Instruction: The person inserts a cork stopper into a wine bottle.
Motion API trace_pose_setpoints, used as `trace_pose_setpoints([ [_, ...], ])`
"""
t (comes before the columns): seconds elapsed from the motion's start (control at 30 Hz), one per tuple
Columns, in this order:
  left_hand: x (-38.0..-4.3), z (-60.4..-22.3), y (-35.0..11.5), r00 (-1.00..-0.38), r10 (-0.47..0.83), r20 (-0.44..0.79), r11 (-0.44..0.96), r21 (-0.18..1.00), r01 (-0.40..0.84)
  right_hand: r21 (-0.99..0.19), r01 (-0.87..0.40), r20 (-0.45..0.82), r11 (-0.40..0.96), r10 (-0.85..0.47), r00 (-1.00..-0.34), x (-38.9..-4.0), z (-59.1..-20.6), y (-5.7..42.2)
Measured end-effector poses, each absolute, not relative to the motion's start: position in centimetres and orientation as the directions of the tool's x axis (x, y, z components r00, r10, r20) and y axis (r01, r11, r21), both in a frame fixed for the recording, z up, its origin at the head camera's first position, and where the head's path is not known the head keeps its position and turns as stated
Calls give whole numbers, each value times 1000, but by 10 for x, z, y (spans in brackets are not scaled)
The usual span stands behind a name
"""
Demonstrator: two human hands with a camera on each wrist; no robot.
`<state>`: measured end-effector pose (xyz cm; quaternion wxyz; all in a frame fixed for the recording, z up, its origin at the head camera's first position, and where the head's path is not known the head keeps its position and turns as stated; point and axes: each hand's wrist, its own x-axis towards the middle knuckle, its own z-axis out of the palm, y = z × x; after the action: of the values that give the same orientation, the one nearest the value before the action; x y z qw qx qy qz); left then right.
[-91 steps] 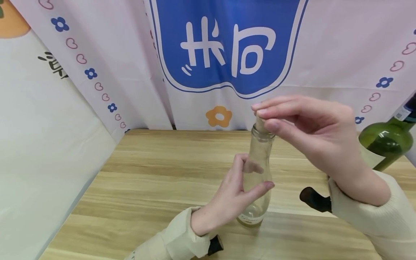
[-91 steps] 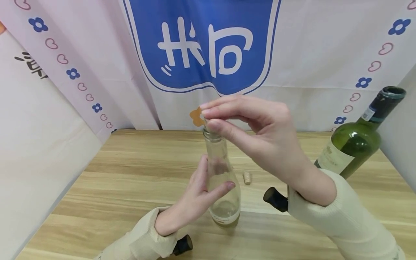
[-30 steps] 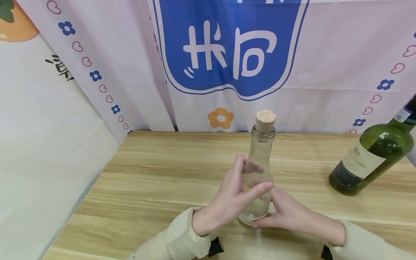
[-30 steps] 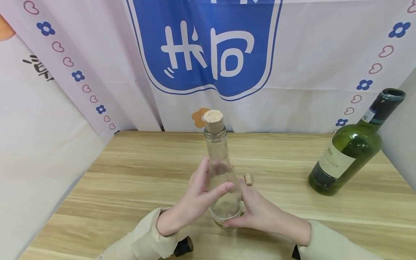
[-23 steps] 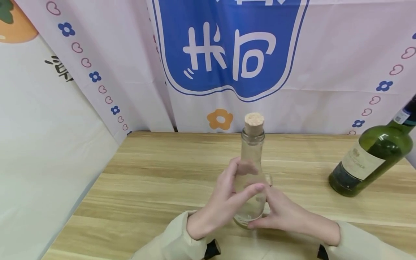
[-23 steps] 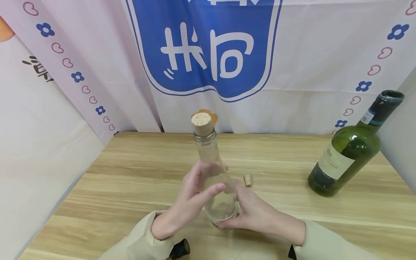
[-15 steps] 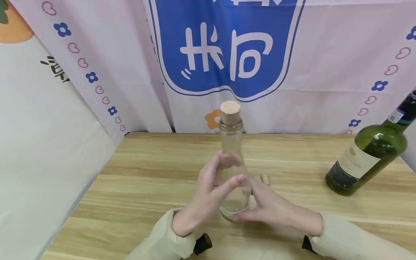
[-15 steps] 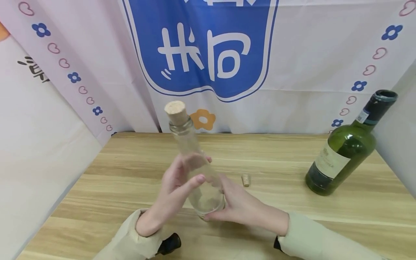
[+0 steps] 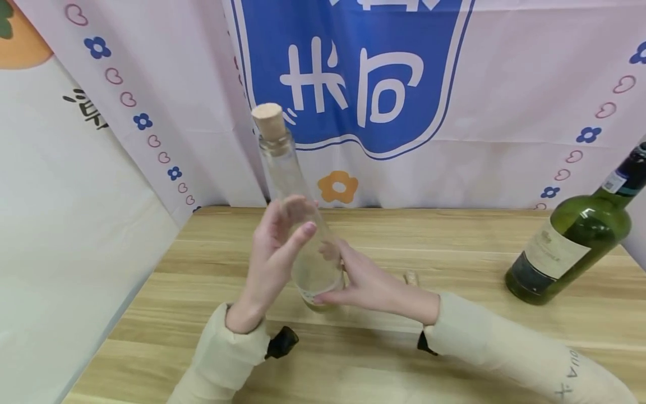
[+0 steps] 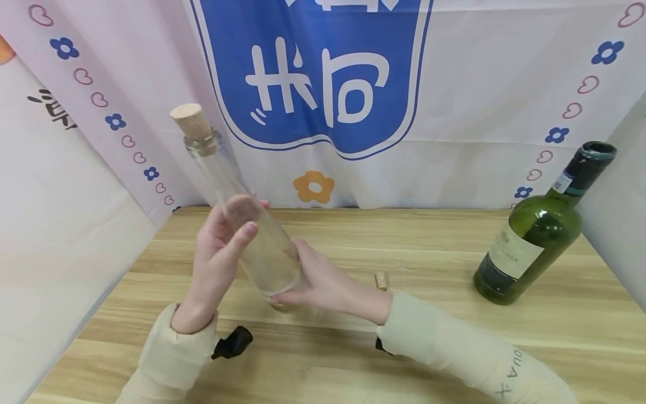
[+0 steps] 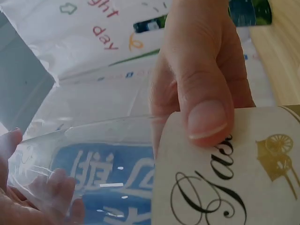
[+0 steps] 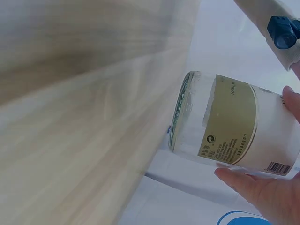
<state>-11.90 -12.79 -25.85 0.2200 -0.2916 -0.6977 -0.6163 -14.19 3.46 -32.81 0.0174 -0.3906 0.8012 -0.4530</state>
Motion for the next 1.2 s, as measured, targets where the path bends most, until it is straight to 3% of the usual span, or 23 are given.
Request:
trace_pose_setpoints([
  [0.23, -132, -249, -151, -751, 58, 657, 105, 744, 660, -750, -612, 363, 251, -617, -698, -160, -321, 0],
  [0.47, -150, -244, -173, -716, -46, 697, 88, 716, 692, -759, -563, 334, 326, -547, -767, -177, -317, -38],
  [0.7, -168, -246, -195, -737, -136, 662, 122, 750, 650, -781, -513, 304, 356, -502, -810, -192, -318, -71],
  [0.97, -187, -252, -214, -764, -151, 628, 176, 777, 604, -842, -432, 254, 322, -470, -845, -206, -329, -99],
  [1.2, -202, -264, -226, -772, -150, 617, 144, 786, 601, -896, -350, 217, 274, -417, -882, -213, -344, -114],
])
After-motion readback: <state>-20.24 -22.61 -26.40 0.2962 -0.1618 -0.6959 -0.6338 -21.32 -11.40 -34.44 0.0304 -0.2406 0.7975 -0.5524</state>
